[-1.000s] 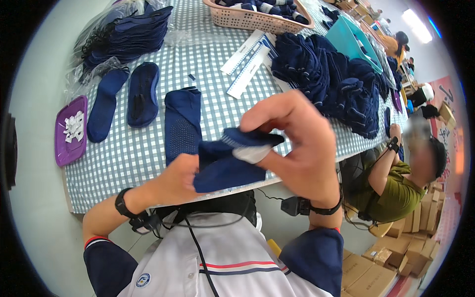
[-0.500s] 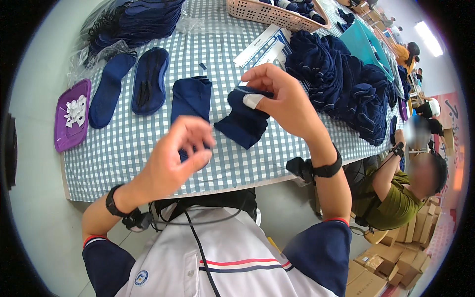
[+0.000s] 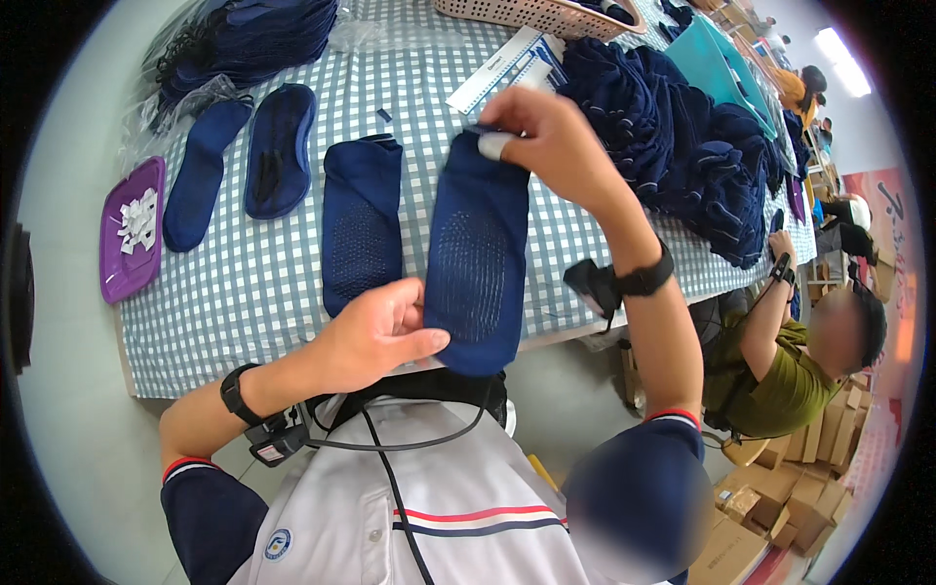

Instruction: Rolling and securing pairs of blue socks with white labels.

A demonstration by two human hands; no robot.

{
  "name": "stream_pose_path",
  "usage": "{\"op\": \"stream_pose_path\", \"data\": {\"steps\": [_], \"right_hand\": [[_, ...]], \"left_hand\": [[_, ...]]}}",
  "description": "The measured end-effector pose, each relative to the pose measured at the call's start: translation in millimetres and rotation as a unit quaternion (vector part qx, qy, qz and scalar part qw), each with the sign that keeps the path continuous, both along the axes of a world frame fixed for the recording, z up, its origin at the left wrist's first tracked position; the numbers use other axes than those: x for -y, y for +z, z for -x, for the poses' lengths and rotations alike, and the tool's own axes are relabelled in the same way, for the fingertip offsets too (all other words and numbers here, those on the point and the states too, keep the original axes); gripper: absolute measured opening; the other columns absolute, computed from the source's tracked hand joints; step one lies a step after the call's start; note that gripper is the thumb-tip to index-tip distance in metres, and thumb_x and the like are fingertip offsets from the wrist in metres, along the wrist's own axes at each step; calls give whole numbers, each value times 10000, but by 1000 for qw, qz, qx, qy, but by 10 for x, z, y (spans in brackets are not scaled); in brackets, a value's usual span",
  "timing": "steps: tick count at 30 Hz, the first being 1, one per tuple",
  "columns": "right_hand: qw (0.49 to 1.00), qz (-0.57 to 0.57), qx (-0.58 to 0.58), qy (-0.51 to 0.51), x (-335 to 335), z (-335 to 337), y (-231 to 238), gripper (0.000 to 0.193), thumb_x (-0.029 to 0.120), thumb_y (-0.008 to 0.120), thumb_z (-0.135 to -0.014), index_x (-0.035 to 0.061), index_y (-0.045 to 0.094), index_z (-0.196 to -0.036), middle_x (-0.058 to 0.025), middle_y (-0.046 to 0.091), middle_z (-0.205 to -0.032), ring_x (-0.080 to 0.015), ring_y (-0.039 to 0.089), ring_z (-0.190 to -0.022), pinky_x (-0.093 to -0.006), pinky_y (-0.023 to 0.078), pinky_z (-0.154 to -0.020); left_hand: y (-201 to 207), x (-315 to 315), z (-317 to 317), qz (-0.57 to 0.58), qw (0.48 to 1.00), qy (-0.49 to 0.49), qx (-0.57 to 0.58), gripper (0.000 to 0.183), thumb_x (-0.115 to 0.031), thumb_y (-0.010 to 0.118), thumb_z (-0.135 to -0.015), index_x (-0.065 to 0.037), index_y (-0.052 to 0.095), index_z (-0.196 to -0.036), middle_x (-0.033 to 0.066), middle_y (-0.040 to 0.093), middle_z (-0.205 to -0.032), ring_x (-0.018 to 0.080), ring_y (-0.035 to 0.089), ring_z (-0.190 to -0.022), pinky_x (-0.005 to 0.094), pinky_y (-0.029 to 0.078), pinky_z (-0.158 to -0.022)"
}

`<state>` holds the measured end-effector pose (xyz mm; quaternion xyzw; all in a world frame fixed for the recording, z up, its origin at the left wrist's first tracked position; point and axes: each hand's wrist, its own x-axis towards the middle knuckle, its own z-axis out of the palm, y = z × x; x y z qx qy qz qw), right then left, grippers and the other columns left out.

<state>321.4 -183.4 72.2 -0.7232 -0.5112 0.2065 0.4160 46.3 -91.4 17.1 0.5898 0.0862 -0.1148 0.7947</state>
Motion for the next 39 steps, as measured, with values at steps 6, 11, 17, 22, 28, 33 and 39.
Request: {"op": "stream_pose_path", "data": {"steps": [6,11,17,22,28,33,39], "right_hand": [[982,1,184,49,-640,13,-158,224,174,663,-973,43,720,-1146,-97,734,-1116,-222,688,-950,-357,537,-845],[961,8,214,176,-1241,204,-445,221,189,692,-903,15,744,-1029,-179,711,-1047,-343,683,-960,-413,540,-843],[969,182,8,165,-1052,349,-92,293,266,730,-936,-14,715,-1019,-61,707,-958,-156,639,-885,-319,509,-820],[970,126,-82,193,-722,494,413,304,299,754,-936,0,726,-988,-19,693,-899,-91,621,-860,-256,504,-822],[956,-64,-228,175,-252,693,973,108,-8,768,-891,-45,705,-969,-124,737,-970,-159,702,-864,-257,585,-764],[968,-118,-128,179,188,816,1519,247,45,830,-837,-21,681,-1021,-197,719,-984,-223,743,-819,-308,622,-672],[924,-188,-247,223,447,404,1250,292,35,777,-893,-31,627,-1135,-159,707,-977,-157,719,-833,-283,610,-693]], "left_hand": [[621,-356,158,-180,954,-187,-147,345,-241,609,-1018,20,533,-1231,128,758,-929,184,717,-691,298,547,-620],[716,-466,244,-306,952,-28,2,282,-143,628,-979,-1,545,-1208,79,722,-813,130,682,-723,284,502,-651],[659,-605,209,-404,906,126,-9,218,-52,659,-907,-29,616,-1120,70,666,-863,154,641,-737,305,494,-669],[165,-121,67,-651,692,-27,311,207,-124,704,-792,-79,667,-991,18,618,-972,172,604,-884,324,476,-700],[84,23,-115,-725,588,-89,349,100,-147,647,-812,-89,620,-889,9,513,-835,152,547,-821,284,429,-700],[205,33,135,-655,657,-170,333,203,-131,643,-821,-65,651,-1013,8,562,-894,163,574,-873,293,456,-761],[529,-174,368,-562,752,-184,292,332,-141,731,-812,-51,670,-1126,49,677,-1098,222,635,-1025,371,489,-850]]}}
